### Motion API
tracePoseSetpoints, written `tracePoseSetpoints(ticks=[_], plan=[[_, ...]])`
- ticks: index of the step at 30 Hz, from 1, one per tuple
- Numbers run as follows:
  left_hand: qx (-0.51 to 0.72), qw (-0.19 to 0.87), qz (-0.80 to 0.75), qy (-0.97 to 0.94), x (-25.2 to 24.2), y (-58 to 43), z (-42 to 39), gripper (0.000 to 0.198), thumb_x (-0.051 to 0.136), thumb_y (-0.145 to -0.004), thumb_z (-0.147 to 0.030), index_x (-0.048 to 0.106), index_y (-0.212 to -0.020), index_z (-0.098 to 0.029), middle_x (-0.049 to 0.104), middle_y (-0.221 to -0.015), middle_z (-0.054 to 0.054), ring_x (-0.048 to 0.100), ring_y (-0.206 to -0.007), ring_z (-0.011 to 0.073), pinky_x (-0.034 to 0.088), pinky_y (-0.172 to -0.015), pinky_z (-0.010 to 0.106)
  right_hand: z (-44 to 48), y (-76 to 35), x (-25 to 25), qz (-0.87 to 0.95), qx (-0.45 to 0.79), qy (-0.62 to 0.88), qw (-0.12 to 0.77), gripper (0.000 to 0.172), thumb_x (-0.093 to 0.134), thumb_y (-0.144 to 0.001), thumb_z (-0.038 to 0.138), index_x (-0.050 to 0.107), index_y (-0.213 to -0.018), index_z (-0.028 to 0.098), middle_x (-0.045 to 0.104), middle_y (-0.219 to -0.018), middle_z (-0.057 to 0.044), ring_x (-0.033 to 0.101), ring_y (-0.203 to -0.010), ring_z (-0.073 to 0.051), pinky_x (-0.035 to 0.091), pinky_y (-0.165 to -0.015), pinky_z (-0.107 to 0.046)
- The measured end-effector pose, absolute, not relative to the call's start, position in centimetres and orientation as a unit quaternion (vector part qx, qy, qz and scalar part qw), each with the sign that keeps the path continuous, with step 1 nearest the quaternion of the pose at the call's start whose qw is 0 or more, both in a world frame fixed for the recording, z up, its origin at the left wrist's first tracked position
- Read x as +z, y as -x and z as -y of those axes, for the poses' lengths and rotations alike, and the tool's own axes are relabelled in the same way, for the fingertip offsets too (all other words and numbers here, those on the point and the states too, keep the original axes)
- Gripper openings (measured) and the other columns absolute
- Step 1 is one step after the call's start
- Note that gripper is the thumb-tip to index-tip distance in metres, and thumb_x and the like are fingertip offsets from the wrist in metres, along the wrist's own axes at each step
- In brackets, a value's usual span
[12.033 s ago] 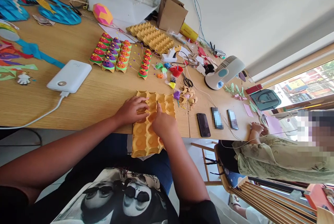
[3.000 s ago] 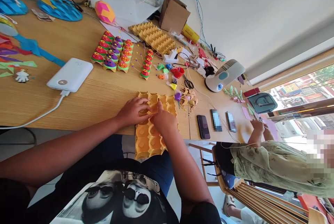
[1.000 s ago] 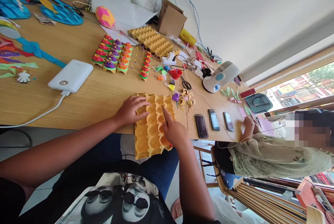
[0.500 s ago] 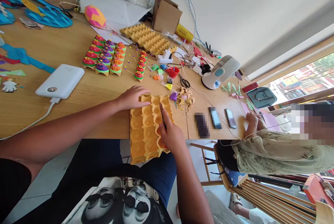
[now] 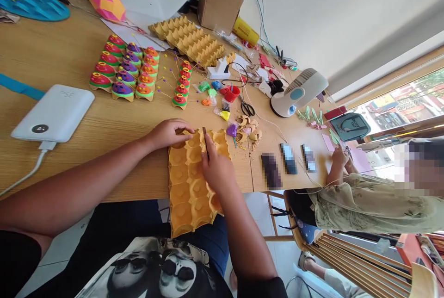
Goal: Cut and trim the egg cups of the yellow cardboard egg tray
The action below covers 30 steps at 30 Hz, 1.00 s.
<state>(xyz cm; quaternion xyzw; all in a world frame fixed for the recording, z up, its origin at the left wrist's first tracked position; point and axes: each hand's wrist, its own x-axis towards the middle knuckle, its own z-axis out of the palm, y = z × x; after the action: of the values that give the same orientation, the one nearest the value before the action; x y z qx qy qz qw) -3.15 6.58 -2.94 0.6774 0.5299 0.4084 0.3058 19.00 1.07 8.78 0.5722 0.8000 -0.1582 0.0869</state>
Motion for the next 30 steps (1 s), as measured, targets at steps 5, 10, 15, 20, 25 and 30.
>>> tracePoseSetpoints(ticks=[5,10,15,20,25,30], plan=[[0.423,0.282,-0.516,-0.690,-3.3,3.0,-6.8,0.026,0.068,-0.082,-0.043,0.080,-0.094,-0.023,0.079,-0.102,0.005,0.072,-0.099,0.0241,0.053,-0.095,0.035,-1.6,-17.7,8.7,-0.798,-0.134,-0.573,0.131,0.066,0.030,-0.108,0.039,0.006,-0.169,0.035,0.079,-0.114,-0.008,0.075,-0.096,-0.026,0.052,-0.077,-0.034],[0.423,0.256,-0.516,-0.699,-3.5,2.9,-6.9,0.023,0.069,-0.082,-0.040,0.081,-0.091,-0.023,0.079,-0.099,0.005,0.072,-0.096,0.0227,0.053,-0.093,0.033,-1.3,-16.9,8.4,-0.790,-0.108,-0.582,0.161,0.068,0.027,-0.108,0.037,-0.001,-0.170,0.030,0.079,-0.113,-0.009,0.075,-0.093,-0.027,0.053,-0.079,-0.036],[0.406,0.254,-0.537,-0.694,-3.4,2.9,-6.9,0.026,0.070,-0.081,-0.040,0.082,-0.096,-0.023,0.079,-0.096,0.005,0.071,-0.093,0.0223,0.053,-0.090,0.033,-1.2,-16.3,8.8,-0.788,-0.110,-0.581,0.169,0.067,0.026,-0.107,0.038,0.007,-0.170,0.027,0.079,-0.111,-0.012,0.075,-0.094,-0.029,0.054,-0.078,-0.038],[0.392,0.251,-0.538,-0.703,-3.0,2.8,-6.7,0.024,0.068,-0.080,-0.036,0.083,-0.095,-0.024,0.080,-0.096,0.004,0.071,-0.095,0.0225,0.053,-0.092,0.033,-0.7,-16.5,8.7,-0.787,-0.113,-0.580,0.175,0.068,0.025,-0.107,0.038,0.002,-0.170,0.028,0.078,-0.113,-0.012,0.075,-0.094,-0.030,0.054,-0.080,-0.040],[0.391,0.265,-0.551,-0.688,-2.8,2.6,-6.5,0.025,0.071,-0.079,-0.043,0.084,-0.091,-0.025,0.079,-0.094,0.004,0.072,-0.091,0.0222,0.054,-0.089,0.033,-0.1,-17.0,8.3,-0.788,-0.121,-0.582,0.162,0.067,0.025,-0.107,0.038,0.002,-0.170,0.031,0.078,-0.111,-0.011,0.075,-0.093,-0.030,0.054,-0.080,-0.040],[0.395,0.272,-0.548,-0.686,-2.8,2.7,-6.6,0.027,0.071,-0.079,-0.043,0.084,-0.092,-0.024,0.079,-0.095,0.005,0.072,-0.092,0.0224,0.053,-0.087,0.032,0.0,-16.8,8.7,-0.781,-0.120,-0.592,0.162,0.068,0.028,-0.106,0.037,0.008,-0.170,0.029,0.078,-0.111,-0.012,0.075,-0.096,-0.031,0.054,-0.081,-0.040]])
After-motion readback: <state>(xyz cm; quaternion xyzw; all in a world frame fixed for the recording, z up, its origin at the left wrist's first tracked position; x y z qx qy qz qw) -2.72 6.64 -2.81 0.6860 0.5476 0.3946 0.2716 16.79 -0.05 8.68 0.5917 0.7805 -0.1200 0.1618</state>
